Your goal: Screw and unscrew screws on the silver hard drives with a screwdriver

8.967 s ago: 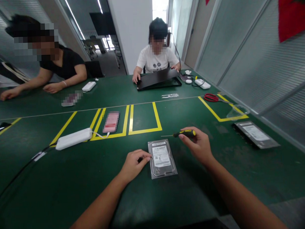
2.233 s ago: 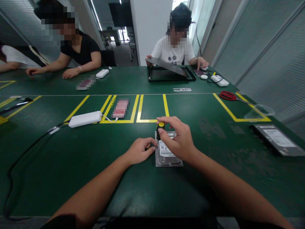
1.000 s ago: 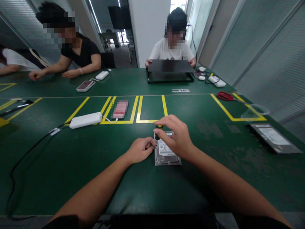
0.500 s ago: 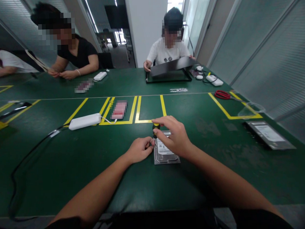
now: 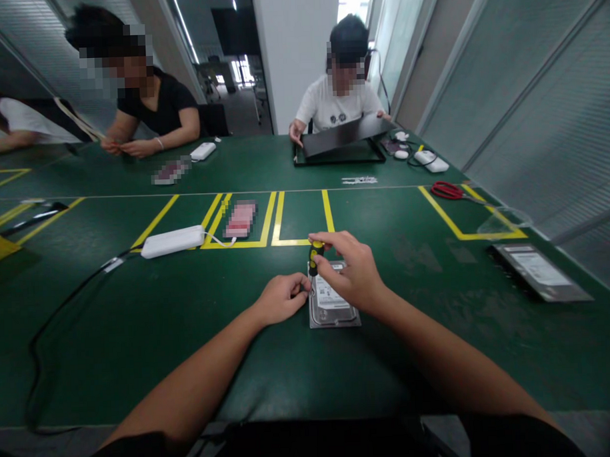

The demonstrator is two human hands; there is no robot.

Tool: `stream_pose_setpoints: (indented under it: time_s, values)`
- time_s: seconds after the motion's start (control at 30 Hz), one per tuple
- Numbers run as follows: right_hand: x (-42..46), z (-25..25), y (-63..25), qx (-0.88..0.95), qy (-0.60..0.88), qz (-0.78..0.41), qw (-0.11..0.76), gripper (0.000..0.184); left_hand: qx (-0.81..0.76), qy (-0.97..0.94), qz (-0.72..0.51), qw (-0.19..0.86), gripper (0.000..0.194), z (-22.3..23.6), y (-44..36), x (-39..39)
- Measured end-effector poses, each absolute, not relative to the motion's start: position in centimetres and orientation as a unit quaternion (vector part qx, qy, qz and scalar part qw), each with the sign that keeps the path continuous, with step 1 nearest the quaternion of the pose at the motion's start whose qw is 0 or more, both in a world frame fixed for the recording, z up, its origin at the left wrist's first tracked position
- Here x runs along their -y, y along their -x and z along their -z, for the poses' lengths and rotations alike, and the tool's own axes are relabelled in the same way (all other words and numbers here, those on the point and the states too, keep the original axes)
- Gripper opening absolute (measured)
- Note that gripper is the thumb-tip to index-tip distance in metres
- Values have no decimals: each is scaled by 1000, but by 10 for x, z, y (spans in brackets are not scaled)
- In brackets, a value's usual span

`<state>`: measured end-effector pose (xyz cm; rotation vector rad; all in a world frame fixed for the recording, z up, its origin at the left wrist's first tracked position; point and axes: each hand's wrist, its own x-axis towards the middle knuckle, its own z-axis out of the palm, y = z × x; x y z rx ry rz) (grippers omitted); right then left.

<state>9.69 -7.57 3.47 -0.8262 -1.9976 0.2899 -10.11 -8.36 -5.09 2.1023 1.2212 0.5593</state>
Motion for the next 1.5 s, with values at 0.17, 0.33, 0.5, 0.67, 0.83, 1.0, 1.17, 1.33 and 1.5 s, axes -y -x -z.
stream_pose_setpoints:
  time_s: [0.17,0.33,0.5,0.67,0.83,1.0,1.17,1.33,1.5]
  values:
    - [77,-38,-97,814,325,-148,459,24,-463,-798,-215,319,12,52,102,83]
    - [76,-34,-96,810,330,-140,464,18,-463,-799,-210,322,12,51,103,83]
    - [78,-33,-97,810,339,-142,458,28,-454,-796,-215,337,12,50,103,83]
    - [78,-35,-95,814,339,-150,446,25,-445,-798,-222,340,12,53,105,81]
    - [75,-30,-96,812,340,-131,456,22,-446,-792,-211,360,14,51,105,82]
    - [76,-31,-97,809,342,-143,456,30,-451,-791,-210,356,16,50,105,82]
    - [75,-33,-95,810,344,-126,458,22,-454,-789,-207,360,17,51,106,80]
    - [73,-29,-96,806,344,-132,462,27,-458,-774,-208,384,19,49,106,79]
    - [73,-34,-98,817,334,-154,444,28,-451,-771,-209,398,19,50,106,79]
